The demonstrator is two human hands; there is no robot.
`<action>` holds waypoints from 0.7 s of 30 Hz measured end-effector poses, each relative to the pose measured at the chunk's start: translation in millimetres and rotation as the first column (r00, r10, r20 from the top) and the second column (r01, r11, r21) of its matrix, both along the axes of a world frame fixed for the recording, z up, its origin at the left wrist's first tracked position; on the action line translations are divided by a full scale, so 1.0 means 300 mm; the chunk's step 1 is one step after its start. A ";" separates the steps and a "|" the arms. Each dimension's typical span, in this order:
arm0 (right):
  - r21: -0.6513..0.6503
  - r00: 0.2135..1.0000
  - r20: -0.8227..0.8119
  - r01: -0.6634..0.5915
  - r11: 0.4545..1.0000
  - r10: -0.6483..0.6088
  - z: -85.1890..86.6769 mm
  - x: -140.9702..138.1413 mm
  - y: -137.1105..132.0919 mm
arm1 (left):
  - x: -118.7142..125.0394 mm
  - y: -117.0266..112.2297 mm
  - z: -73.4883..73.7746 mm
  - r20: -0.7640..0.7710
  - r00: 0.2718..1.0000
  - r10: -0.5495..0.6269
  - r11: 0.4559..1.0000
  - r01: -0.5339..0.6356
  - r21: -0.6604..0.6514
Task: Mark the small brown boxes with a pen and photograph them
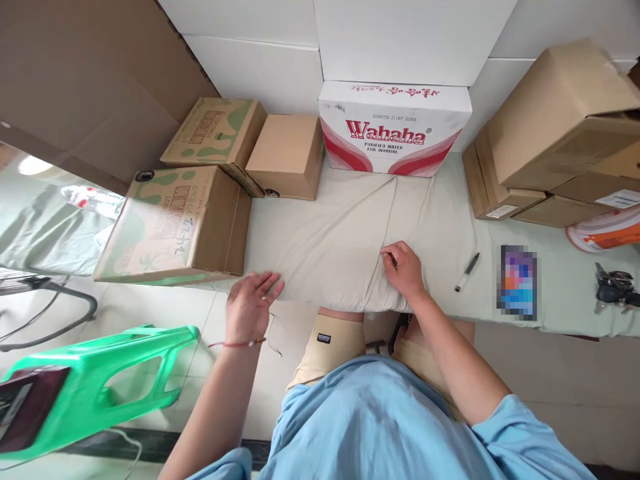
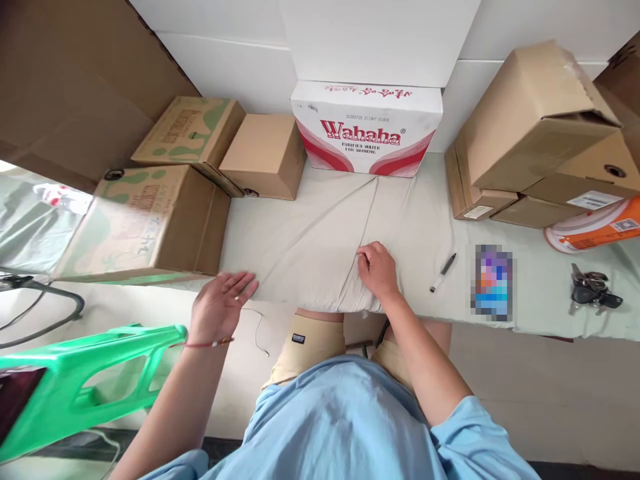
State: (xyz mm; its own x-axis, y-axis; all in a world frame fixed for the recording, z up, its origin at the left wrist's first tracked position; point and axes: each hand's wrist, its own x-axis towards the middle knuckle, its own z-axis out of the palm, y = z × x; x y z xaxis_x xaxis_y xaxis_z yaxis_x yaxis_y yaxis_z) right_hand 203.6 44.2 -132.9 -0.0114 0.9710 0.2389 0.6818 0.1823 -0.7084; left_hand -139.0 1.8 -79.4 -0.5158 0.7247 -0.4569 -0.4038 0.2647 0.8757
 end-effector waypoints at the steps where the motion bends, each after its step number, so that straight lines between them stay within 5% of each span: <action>1: 0.000 1.000 0.001 0.000 1.000 0.000 0.000 0.001 0.000 | -0.030 -0.033 -0.002 -0.019 0.999 0.026 1.000 -0.026 -0.014; 8: -0.025 1.000 0.009 -0.005 1.000 0.006 0.004 0.005 -0.006 | -0.190 0.054 0.076 -0.198 0.959 0.204 0.975 -0.218 -0.050; 12: -0.007 1.000 0.016 -0.008 1.000 0.008 0.003 0.006 -0.010 | -0.242 0.094 0.069 -0.241 0.924 0.299 0.943 -0.325 -0.078; 21: -0.024 1.000 0.028 0.005 1.000 -0.004 0.000 0.001 -0.006 | -0.356 0.182 0.012 -0.390 0.904 0.175 0.977 -0.209 -0.048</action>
State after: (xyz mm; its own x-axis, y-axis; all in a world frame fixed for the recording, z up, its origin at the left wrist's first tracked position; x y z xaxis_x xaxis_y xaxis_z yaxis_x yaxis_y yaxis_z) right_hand 204.1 42.4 -132.7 -0.0136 0.9764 0.2153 0.7023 0.1626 -0.6931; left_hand -245.9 56.4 -75.8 -0.7884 0.5607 -0.2532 -0.0938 0.2972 0.9502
